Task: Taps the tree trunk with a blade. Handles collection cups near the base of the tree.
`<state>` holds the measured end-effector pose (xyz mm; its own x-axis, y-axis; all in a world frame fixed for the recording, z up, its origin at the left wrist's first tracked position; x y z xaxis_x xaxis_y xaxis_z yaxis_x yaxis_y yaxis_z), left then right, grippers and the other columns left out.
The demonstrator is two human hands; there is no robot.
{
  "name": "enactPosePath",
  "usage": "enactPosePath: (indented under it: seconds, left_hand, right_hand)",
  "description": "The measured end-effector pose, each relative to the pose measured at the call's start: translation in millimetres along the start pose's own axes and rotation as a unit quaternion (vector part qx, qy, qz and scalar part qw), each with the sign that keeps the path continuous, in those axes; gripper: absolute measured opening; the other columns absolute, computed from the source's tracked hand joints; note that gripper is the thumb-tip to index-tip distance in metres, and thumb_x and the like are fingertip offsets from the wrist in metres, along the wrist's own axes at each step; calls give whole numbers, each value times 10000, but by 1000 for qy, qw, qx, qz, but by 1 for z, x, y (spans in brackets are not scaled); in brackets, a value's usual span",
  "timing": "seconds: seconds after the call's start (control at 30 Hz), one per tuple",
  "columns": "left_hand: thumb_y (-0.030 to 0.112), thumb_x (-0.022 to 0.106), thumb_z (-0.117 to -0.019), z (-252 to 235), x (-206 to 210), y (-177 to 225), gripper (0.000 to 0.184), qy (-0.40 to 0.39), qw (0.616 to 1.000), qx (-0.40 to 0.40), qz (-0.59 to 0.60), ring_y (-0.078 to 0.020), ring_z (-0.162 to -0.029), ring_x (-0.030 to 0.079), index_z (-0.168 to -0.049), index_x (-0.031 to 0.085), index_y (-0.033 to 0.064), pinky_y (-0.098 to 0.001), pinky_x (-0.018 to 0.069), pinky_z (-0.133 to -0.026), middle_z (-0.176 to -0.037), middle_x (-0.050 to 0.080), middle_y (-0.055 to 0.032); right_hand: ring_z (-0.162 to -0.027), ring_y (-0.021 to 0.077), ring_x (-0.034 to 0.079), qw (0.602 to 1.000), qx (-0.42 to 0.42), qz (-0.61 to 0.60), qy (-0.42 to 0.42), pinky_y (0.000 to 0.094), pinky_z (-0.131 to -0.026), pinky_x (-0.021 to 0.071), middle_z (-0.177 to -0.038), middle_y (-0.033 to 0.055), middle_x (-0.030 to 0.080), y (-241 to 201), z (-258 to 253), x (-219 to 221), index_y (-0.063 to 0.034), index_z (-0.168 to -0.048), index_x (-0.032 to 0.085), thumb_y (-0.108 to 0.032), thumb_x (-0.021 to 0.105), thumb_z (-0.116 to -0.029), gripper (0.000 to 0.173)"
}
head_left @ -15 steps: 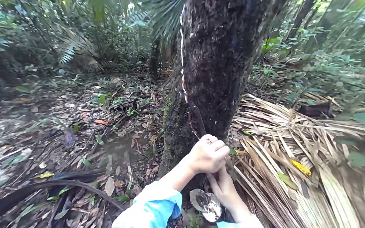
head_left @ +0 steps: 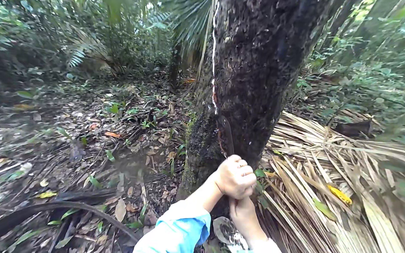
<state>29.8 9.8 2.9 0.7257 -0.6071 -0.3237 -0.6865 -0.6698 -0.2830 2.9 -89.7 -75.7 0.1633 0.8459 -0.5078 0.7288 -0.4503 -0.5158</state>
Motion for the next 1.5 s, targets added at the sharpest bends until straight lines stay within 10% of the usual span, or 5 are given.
enactPosePath:
  seconds: [0.67, 1.0, 1.17, 1.37, 1.5]
  left_hand:
    - [208, 422, -983, 20, 4, -7, 365, 32, 999, 33, 25, -185, -582, 450, -631, 480, 132, -297, 397, -713, -538, 408, -19]
    - [232, 400, -987, 24, 13, 50, 355, 48, 996, -49, 60, -169, -601, 463, -648, 467, 150, -277, 409, -763, -547, 415, -7]
    - [225, 411, -983, 14, 19, 27, 359, 56, 998, -39, 12, -179, -604, 480, -644, 491, 140, -290, 422, -783, -549, 437, -15]
    - [198, 465, -939, 30, 32, 48, 324, 21, 999, -28, -29, -166, -595, 478, -618, 490, 156, -290, 405, -721, -543, 446, 1]
    - [200, 453, -953, 28, 37, 40, 333, 33, 998, -32, -49, -167, -600, 468, -625, 492, 154, -290, 402, -755, -547, 438, 0]
  right_hand:
    - [-859, 287, 760, 1000, 12, 16, 17, 409, -775, 623, -918, 193, 744, 8, 2, 23, 62, -1012, 700, -68, 589, -876, 219]
    - [-1017, 454, 716, 972, 151, 30, -180, 566, -915, 562, -1099, 325, 703, -16, 36, -46, 170, -1161, 630, -23, 560, -978, 276]
    - [-808, 348, 754, 996, 36, 50, -67, 507, -710, 623, -956, 218, 734, 23, 23, -21, 77, -1072, 682, -84, 588, -891, 259]
    - [-1033, 403, 706, 961, 151, 3, -230, 541, -978, 530, -1097, 302, 706, 36, 35, -26, 138, -1181, 649, -68, 543, -996, 297]
    - [-881, 369, 754, 991, 41, 34, -119, 539, -793, 612, -967, 234, 740, 52, 30, -17, 84, -1061, 702, -76, 620, -883, 253]
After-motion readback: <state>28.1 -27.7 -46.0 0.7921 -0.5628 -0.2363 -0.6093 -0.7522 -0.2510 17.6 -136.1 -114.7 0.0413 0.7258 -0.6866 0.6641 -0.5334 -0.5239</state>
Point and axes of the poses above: each hand's wrist, its own z-axis away from the middle knuckle, its own x-axis out of the palm, y = z × x, the point moved 3 cm from there along -z, towards the middle knuckle
